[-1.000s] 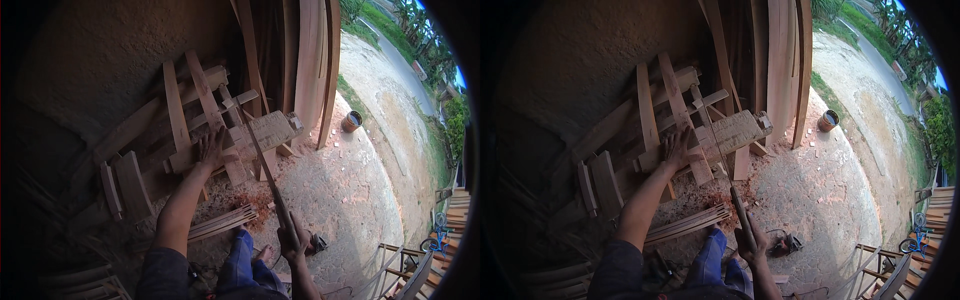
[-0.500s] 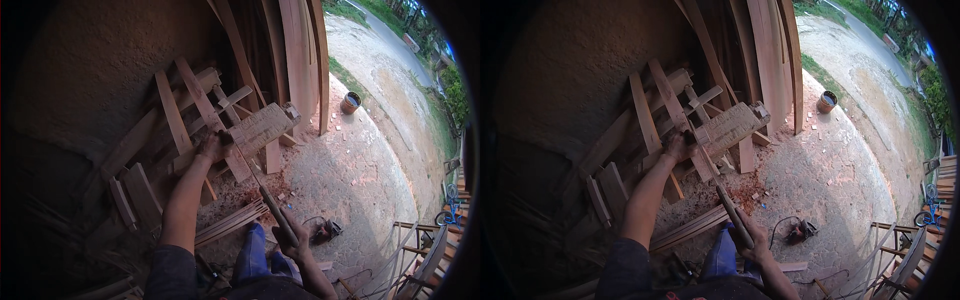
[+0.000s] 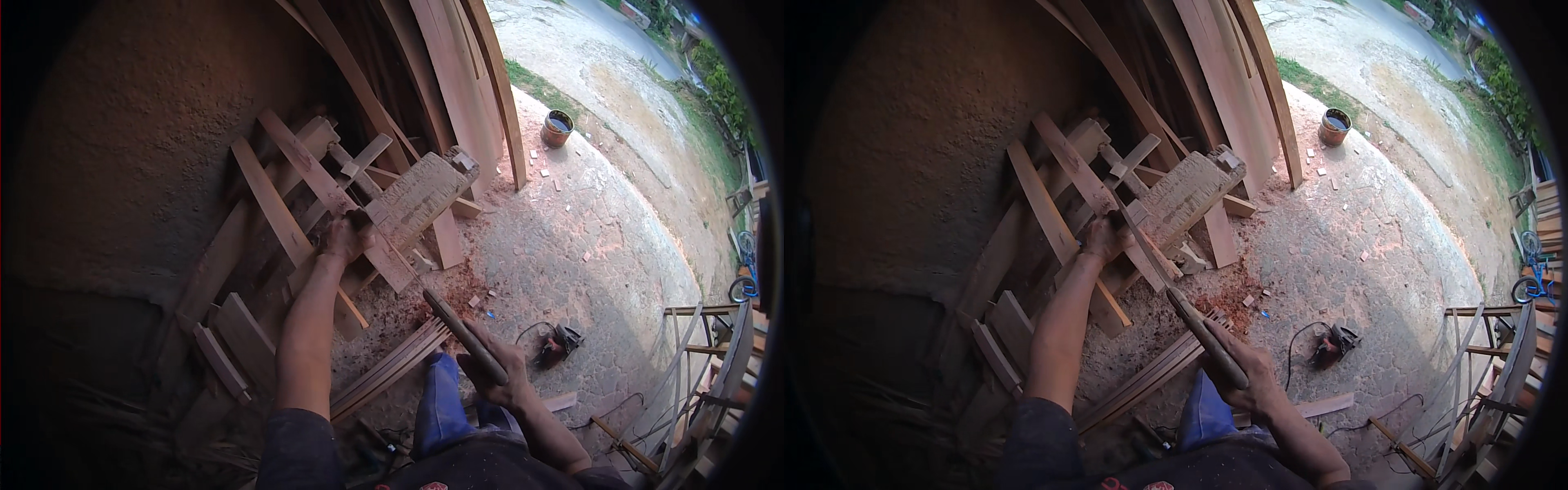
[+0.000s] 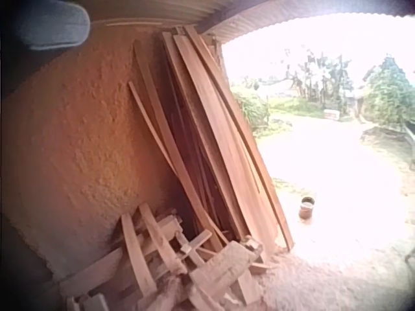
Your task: The person saws a piece of wood using a hand saw and then picks up the cut piece.
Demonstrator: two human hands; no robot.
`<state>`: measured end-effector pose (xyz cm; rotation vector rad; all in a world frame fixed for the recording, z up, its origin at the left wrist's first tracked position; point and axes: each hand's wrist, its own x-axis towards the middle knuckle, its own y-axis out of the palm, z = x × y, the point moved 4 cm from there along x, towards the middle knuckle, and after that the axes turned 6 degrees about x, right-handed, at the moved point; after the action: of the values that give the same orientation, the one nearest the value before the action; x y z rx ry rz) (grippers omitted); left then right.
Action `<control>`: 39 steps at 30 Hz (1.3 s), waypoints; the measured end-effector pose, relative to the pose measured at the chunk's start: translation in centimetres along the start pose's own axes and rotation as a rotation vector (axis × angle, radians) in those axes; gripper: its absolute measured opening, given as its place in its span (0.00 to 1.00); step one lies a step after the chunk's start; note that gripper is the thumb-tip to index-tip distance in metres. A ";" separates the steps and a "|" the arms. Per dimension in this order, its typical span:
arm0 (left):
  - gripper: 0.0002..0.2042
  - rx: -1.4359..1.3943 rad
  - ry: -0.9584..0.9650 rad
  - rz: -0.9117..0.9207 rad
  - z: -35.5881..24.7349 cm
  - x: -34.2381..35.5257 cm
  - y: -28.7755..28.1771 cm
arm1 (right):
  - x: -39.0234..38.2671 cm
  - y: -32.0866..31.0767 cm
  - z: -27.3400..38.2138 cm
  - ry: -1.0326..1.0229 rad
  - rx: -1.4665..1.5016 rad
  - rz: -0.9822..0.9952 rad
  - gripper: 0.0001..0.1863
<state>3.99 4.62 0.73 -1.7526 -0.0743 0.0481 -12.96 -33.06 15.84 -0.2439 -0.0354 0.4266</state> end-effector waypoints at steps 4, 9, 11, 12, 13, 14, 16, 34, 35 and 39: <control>0.26 0.056 0.068 -0.105 0.0 -0.7 0.4 | -2.2 -1.4 -0.7 -0.054 -0.050 0.020 0.32; 0.24 0.019 -0.010 -0.108 -1.0 -0.9 0.4 | -1.2 -1.3 -1.5 -0.115 -0.033 -0.002 0.32; 0.24 0.057 0.026 -0.100 0.2 -0.3 1.7 | 4.7 1.5 -2.6 0.009 0.022 0.036 0.31; 0.24 0.090 0.021 -0.098 2.3 0.2 2.5 | 7.1 2.7 -2.8 -0.010 0.064 0.058 0.30; 0.25 0.114 0.022 -0.078 2.9 0.3 2.5 | 7.1 2.9 -2.9 -0.013 0.079 0.054 0.30; 0.25 0.124 0.011 -0.037 3.4 0.4 2.5 | 7.0 3.2 -3.0 -0.018 0.095 0.050 0.30; 0.25 0.106 -0.006 0.062 0.7 0.3 1.6 | 3.5 2.1 -4.0 -0.049 0.017 -0.013 0.30; 0.22 -0.025 0.048 -0.155 -0.5 -0.3 0.4 | -7.8 -3.4 -5.6 -0.155 -0.201 -0.010 0.29; 0.23 -0.005 0.074 -0.159 -0.6 -0.2 0.3 | -6.8 -3.0 -5.1 -0.151 -0.184 0.002 0.30; 0.20 0.108 0.105 -0.123 1.7 -0.3 1.8 | 4.7 2.7 -3.7 0.009 -0.004 0.041 0.30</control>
<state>3.63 5.98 -1.41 -1.6369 -0.1004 -0.1275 -9.41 -29.59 11.49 -0.2512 -0.0223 0.4664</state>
